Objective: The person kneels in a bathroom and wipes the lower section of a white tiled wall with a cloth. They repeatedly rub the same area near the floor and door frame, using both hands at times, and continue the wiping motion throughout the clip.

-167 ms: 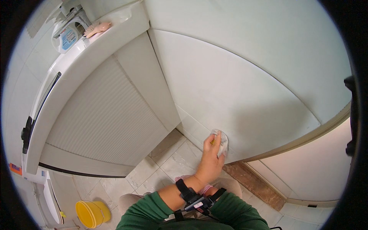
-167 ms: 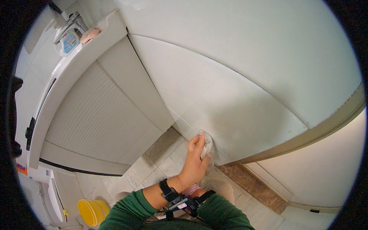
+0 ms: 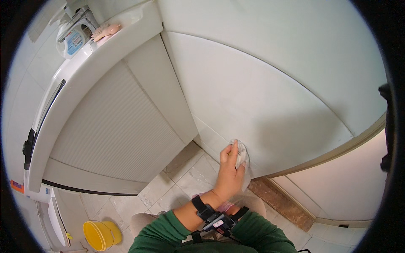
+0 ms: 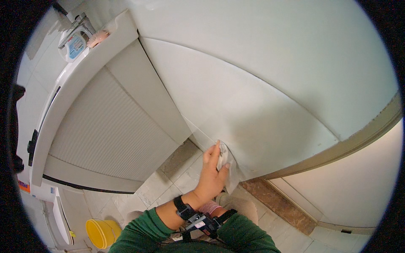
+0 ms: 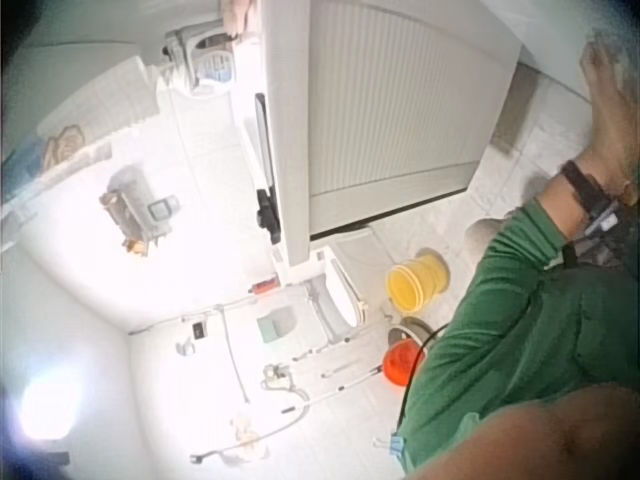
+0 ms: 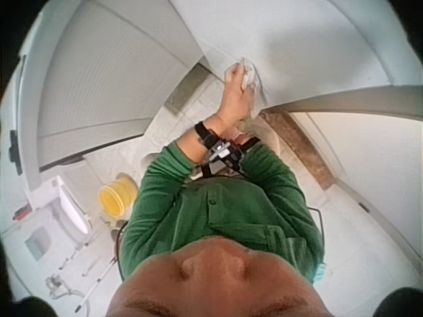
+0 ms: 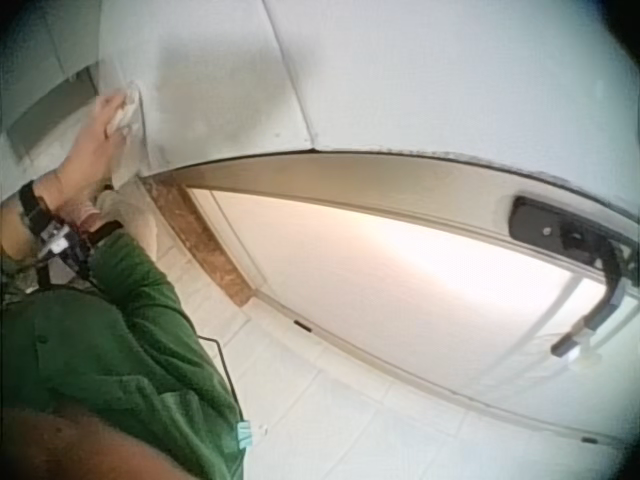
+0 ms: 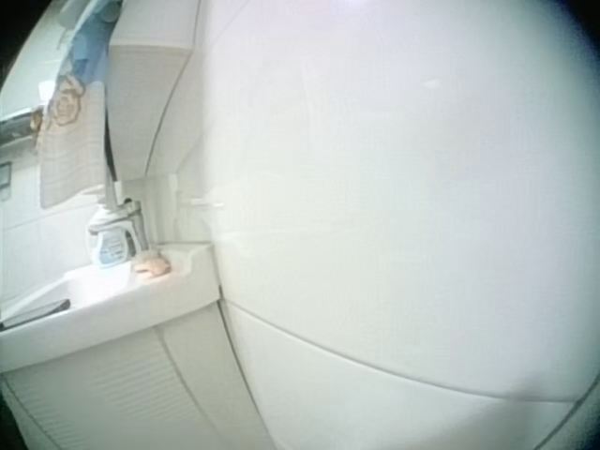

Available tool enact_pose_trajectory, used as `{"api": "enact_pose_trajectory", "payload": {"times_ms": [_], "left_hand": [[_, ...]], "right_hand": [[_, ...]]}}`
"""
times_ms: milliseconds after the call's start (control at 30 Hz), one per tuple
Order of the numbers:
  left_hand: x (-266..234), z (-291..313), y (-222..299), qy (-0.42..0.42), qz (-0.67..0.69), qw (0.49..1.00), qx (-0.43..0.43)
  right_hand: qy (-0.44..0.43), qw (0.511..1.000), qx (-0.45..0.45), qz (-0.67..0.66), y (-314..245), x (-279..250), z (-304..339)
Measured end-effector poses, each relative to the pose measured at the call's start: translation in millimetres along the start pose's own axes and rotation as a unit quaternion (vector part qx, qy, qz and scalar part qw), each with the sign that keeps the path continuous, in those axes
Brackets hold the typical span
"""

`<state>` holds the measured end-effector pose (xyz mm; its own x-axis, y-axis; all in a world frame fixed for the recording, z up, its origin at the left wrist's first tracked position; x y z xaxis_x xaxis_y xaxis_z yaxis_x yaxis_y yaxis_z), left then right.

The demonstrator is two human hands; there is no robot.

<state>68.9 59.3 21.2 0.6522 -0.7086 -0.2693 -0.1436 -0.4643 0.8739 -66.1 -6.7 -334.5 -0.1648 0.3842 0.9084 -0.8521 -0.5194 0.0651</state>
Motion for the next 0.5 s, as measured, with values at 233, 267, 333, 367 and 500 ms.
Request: {"api": "enact_pose_trajectory", "payload": {"times_ms": [233,267,333,367,500], "left_hand": [[10.4,6.1,5.9,-0.044,-0.018,0.999,0.006],[4.0,2.4,3.1,-0.027,-0.018,0.999,0.007],[-6.5,-3.9,-3.1,0.001,-0.012,1.0,0.0],[-8.5,-4.2,-0.7,0.009,-0.022,1.0,0.01],[4.7,3.4,10.7,-0.027,-0.048,0.998,0.03]], "right_hand": [[0.062,0.897,-0.034,0.437,-14.3,41.8,8.0],[0.066,0.888,-0.04,0.453,-16.0,49.4,11.3],[0.08,0.904,-0.04,0.418,-18.8,57.6,17.7],[0.071,0.889,-0.05,0.45,-19.0,65.5,20.5],[0.067,0.903,-0.049,0.421,-17.7,74.4,26.1]]}}
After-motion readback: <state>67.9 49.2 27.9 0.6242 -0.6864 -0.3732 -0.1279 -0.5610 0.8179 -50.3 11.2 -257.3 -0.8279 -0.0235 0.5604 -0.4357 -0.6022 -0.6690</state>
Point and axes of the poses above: each hand's wrist, its own z-axis away from the middle knuckle, its own x-axis out of the palm, y = z × x, the point moved 9 cm from there along -z, towards the middle knuckle, and after that the axes turned 11 degrees about x, right-handed, at the moved point
